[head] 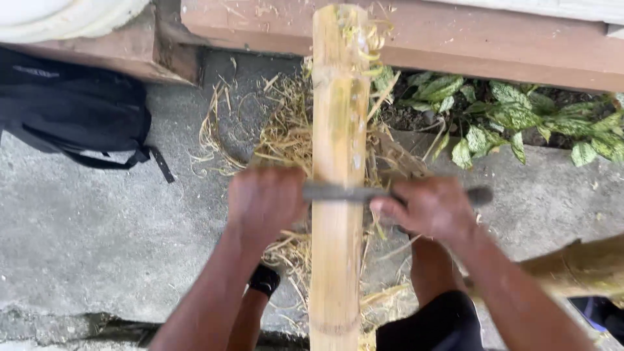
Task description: Scraping the outer layer of a bamboo pole using a machete while it rests on a wooden block.
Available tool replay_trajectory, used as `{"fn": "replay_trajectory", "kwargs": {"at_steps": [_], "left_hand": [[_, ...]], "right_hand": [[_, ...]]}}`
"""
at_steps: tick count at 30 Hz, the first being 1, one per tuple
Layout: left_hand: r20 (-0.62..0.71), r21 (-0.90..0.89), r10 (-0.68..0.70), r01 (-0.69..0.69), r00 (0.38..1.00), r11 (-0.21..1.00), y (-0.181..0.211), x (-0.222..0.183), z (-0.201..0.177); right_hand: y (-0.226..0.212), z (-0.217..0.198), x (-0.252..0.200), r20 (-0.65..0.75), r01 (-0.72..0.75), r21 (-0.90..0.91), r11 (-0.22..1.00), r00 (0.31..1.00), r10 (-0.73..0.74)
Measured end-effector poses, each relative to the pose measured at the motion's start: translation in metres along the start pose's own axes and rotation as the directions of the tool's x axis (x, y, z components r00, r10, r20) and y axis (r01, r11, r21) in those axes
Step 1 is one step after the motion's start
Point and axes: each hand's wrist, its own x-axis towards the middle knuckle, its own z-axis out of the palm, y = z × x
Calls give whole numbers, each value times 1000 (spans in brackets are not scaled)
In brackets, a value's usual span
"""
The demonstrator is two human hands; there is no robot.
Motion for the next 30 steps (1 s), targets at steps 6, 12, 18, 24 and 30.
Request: {"fn": "replay_trajectory", "kwargs": {"at_steps": [6,12,18,24,30], "left_hand": [[10,21,-107,106,994,994,-58,156,-30],[-7,59,-113,114,994,992,-53,138,-30],[40,175,-7,0,999,984,16,-34,4],[4,-48,164,-164,986,985,73,-131,14],[108,-141,231,-215,967,966,62,-113,10]], "right_hand": [[102,-41,138,43,-41,-266,963,998,55],[90,-25,120,-176,47,-341,939,978,-113],[-35,15,-39,-324,73,-6,997,943,-71],[-112,61,-173,-38,-185,276,943,978,204],[-111,50,-156,28,-292,366,884,952,304]]}}
